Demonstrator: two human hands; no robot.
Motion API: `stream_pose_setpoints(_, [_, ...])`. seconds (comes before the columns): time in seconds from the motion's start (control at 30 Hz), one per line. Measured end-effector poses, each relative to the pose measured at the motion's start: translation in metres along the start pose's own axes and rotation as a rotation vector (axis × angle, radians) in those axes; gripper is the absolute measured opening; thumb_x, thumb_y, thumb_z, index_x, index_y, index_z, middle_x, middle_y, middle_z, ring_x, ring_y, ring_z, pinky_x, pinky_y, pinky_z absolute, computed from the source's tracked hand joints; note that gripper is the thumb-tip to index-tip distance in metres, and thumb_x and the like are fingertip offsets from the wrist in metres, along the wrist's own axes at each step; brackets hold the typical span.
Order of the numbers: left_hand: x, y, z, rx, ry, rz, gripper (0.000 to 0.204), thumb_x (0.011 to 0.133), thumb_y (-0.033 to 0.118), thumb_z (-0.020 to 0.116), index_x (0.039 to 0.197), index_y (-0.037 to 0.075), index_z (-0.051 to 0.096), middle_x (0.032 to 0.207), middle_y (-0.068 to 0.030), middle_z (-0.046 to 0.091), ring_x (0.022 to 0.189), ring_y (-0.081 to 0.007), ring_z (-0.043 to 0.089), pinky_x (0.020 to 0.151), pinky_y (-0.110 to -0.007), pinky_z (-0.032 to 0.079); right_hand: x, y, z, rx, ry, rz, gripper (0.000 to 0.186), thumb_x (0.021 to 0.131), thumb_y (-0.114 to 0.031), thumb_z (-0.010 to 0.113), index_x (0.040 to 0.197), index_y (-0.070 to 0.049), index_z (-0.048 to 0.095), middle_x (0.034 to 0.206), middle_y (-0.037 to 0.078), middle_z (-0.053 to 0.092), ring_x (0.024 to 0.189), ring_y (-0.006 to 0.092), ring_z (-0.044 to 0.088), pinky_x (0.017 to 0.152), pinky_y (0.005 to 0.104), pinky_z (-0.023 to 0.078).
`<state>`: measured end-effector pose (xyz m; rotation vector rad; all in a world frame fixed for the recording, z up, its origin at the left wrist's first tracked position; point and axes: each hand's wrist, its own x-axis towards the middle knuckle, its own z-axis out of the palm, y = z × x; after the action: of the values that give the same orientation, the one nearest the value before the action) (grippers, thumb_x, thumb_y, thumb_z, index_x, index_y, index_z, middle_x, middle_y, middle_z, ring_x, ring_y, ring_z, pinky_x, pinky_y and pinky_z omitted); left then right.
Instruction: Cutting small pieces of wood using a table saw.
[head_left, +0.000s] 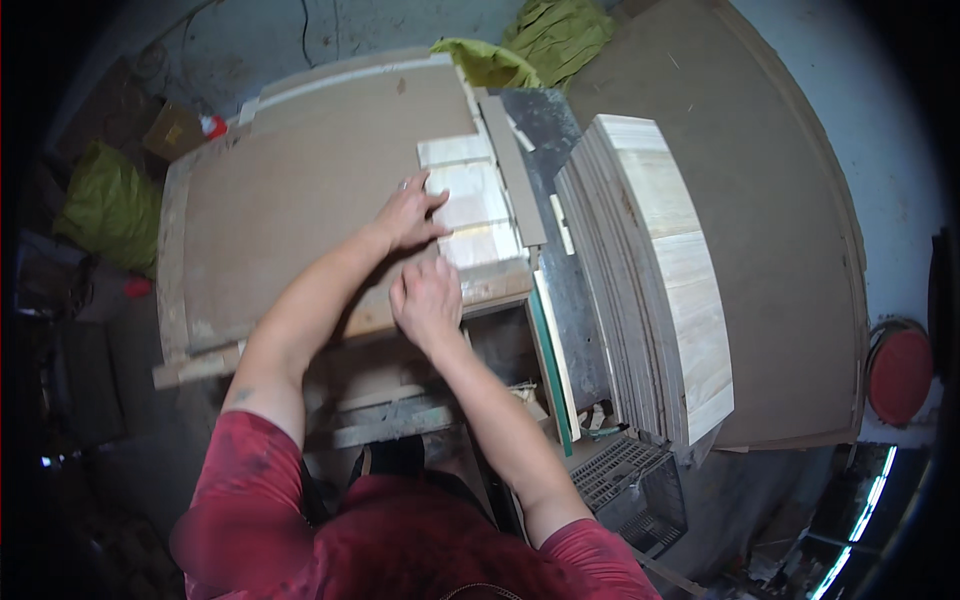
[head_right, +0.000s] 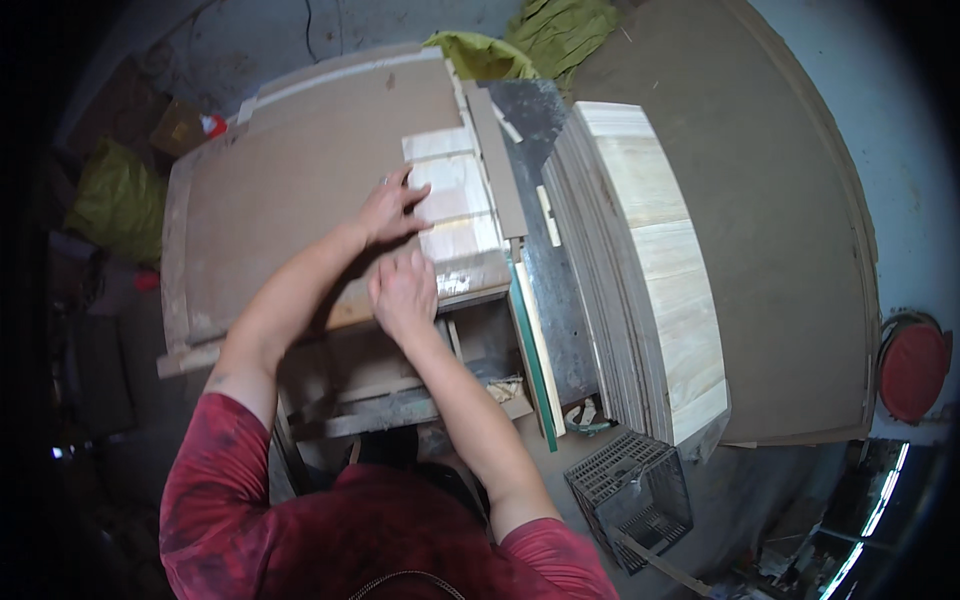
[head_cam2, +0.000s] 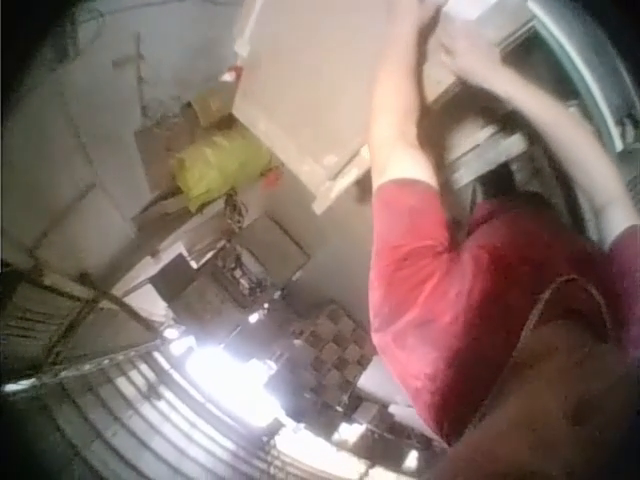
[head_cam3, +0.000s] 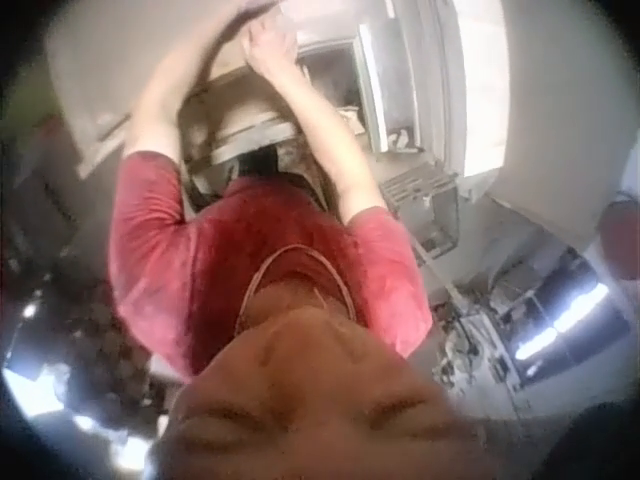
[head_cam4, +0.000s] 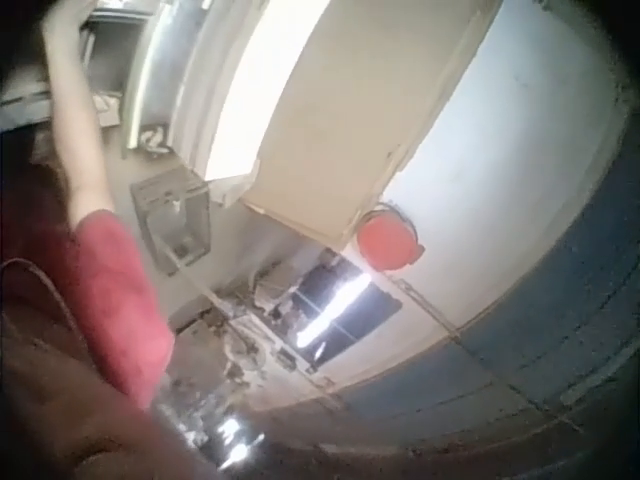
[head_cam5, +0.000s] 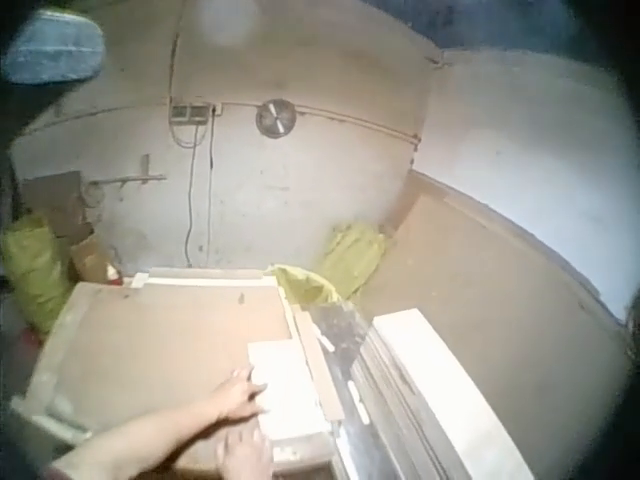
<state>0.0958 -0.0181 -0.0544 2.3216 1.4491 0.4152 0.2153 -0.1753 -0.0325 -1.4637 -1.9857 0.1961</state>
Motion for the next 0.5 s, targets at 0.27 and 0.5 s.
stream_pose_setpoints(0.27, [0.034,0.000,-0.017,0.036,-0.111,-0.014,0.081,0.081,0.047,0.095,0.151,0.015,0.072,0.170,-0.0320,0.041,0.156,-0.0500,0.044,0.131,-0.051,0.040,0.027,0.005,0.005,-0.005,-0.012,0.017,0.020,0.097,-0.022,0.074,0.090,-0.003,0.075,0.095,0.018,0.070,0.101,0.0386,0.063,0.094,0.0527,0.052])
stream_pose_setpoints(0.5, [-0.055,0.061,0.010,0.005,-0.033,-0.001,0.079,0.081,0.044,0.095,0.150,0.013,0.072,0.169,-0.0336,0.039,0.151,-0.0516,0.047,0.126,-0.054,0.045,-0.065,-0.012,-0.042,-0.025,-0.014,0.028,0.018,0.096,-0.020,0.074,0.088,-0.004,0.072,0.093,0.017,0.066,0.099,0.0381,0.062,0.092,0.0514,0.051])
